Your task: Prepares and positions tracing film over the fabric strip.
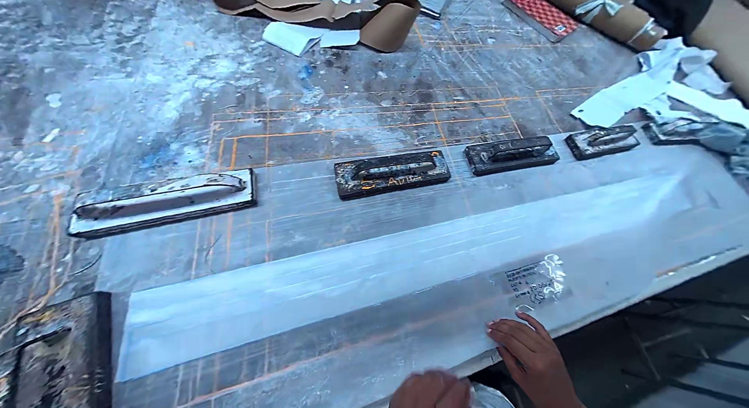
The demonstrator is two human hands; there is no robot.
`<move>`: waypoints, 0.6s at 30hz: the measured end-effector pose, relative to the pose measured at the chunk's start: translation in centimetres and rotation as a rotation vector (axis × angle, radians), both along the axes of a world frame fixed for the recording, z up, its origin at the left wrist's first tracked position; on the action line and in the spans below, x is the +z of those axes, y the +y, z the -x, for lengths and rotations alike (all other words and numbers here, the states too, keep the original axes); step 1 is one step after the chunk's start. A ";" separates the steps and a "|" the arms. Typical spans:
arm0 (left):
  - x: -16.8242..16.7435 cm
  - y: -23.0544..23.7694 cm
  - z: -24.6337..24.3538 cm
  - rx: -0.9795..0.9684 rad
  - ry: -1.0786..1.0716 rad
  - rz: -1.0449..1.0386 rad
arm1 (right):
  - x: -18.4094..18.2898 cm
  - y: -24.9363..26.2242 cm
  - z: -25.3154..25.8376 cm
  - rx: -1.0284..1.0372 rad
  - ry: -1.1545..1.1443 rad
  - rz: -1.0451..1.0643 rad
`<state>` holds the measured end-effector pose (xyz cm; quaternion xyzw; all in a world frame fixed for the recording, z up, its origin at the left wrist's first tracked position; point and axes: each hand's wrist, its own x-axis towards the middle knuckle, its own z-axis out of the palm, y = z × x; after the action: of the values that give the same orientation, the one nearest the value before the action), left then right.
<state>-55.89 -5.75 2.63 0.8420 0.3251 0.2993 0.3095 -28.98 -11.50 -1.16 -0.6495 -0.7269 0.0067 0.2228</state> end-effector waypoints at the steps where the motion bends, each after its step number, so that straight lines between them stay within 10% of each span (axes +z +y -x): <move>1: -0.1 1.3 -1.7 0.044 0.041 -0.005 | -0.3 -0.1 0.0 0.003 0.006 -0.007; 8: -2.4 6.5 -11.4 0.227 0.550 -0.004 | -1.8 -0.3 -3.2 -0.087 -0.097 -0.041; 18: -4.3 2.4 -12.2 0.232 0.720 -0.070 | -1.9 -3.0 -26.3 -0.294 -0.059 -0.106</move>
<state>-43.64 -3.36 -1.67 0.8608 0.4960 0.0283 0.1104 -2.64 -14.47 -3.03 -0.7361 -0.6296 -0.0832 0.2340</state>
